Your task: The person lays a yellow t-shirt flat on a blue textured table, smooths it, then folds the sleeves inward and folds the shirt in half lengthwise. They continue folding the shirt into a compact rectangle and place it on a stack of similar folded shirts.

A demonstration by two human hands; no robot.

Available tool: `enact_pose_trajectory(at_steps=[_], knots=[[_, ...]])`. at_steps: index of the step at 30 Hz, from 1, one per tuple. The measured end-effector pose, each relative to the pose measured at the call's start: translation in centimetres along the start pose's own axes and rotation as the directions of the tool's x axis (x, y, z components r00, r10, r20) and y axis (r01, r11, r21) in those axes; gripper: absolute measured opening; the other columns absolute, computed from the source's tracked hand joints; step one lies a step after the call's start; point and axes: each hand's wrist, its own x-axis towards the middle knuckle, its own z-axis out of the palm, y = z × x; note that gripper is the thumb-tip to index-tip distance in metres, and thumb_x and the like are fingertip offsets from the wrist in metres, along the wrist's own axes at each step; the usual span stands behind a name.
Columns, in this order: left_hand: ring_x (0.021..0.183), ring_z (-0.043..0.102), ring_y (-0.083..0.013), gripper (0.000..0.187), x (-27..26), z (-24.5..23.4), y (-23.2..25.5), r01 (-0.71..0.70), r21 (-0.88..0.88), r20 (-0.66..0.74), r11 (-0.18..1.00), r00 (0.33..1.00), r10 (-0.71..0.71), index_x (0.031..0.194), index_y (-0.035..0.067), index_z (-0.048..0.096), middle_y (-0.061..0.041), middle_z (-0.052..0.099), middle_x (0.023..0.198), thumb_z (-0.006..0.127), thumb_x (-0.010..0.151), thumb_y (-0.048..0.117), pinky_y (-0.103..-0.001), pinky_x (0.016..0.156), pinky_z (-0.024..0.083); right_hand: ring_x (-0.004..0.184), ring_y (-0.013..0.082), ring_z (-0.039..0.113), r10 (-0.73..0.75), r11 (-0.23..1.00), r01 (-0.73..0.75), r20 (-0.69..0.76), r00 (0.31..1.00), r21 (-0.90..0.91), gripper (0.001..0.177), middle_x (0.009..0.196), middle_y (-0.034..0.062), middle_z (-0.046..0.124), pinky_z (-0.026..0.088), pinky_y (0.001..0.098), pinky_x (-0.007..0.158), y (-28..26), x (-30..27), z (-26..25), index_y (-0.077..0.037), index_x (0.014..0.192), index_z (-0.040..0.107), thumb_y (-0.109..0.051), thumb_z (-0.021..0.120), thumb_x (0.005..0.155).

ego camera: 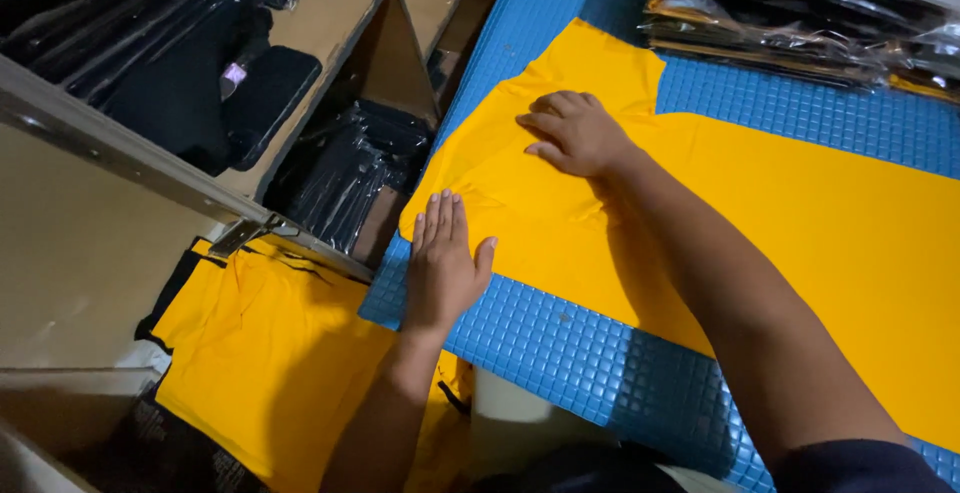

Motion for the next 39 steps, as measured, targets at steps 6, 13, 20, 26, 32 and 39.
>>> enact_pose_trajectory(at_steps=[6,13,20,26,32,39], knots=[[0.151,0.034,-0.0395,0.064,0.2,-0.1,0.0,0.042,-0.008,0.083,0.999,0.996,-0.041,0.150,-0.004,0.048,-0.028,0.042,0.157,0.050,0.104,0.042,-0.050,0.125,0.017,0.119,0.0270,0.049,0.263,0.965,-0.257,0.168,0.950,-0.060,0.055,0.119,0.0045,0.057,0.035,0.0457,0.103,1.7,0.9,-1.0,-0.028,0.127,0.063,-0.070,0.065,0.092],[0.121,0.068,-0.0226,0.030,-1.5,3.0,-2.2,0.017,-0.055,-0.162,0.998,0.986,-0.026,0.115,0.016,0.075,-0.005,0.073,0.120,0.056,0.105,0.036,-0.045,0.115,0.042,0.118,0.0333,0.054,0.468,0.881,-0.467,0.304,0.830,-0.080,0.071,0.123,0.0097,0.064,0.033,0.0542,0.096,1.7,1.7,-2.6,-0.021,0.125,0.069,-0.068,0.083,0.074],[0.116,0.065,-0.0327,0.039,-1.5,0.9,-0.3,0.310,-0.029,-0.195,0.950,0.930,-0.310,0.126,0.005,0.068,-0.017,0.067,0.124,0.061,0.102,0.035,-0.043,0.097,0.053,0.097,0.0344,0.064,0.431,0.884,-0.443,0.105,0.896,0.148,0.031,0.096,0.0109,0.070,0.045,0.0481,0.087,0.8,-0.3,-3.9,-0.013,0.115,0.072,-0.023,0.081,0.088],[0.097,0.065,-0.0334,0.027,-1.8,1.4,-1.6,0.152,-0.097,-0.376,0.984,0.909,-0.177,0.116,0.001,0.074,-0.016,0.066,0.107,0.070,0.096,0.019,-0.040,0.081,0.055,0.091,0.0342,0.064,0.191,0.963,-0.162,-0.122,0.974,0.215,0.022,0.087,0.0109,0.066,0.054,0.0445,0.086,-3.2,-4.1,-7.1,-0.009,0.107,0.075,-0.011,0.082,0.086],[0.066,0.067,-0.0262,0.005,-0.7,3.1,-4.9,-0.023,-0.002,-0.609,1.000,0.793,0.018,0.094,0.011,0.076,-0.002,0.063,0.073,0.078,0.088,0.011,-0.035,0.061,0.056,0.092,0.0326,0.063,-0.055,0.995,0.064,-0.125,0.991,0.071,0.017,0.088,0.0073,0.064,0.051,0.0427,0.081,-8.4,-9.8,-9.2,-0.012,0.093,0.070,-0.014,0.079,0.079],[0.059,0.073,-0.0122,0.007,-0.9,0.8,-4.6,0.322,-0.387,-0.356,0.864,0.812,-0.462,0.093,0.017,0.070,0.006,0.074,0.064,0.068,0.097,0.022,-0.026,0.066,0.057,0.089,0.0255,0.063,-0.188,0.982,0.186,-0.073,0.980,-0.023,0.011,0.085,0.0013,0.064,0.046,0.0370,0.076,-12.8,-14.8,-8.5,-0.018,0.085,0.069,-0.020,0.080,0.081]])
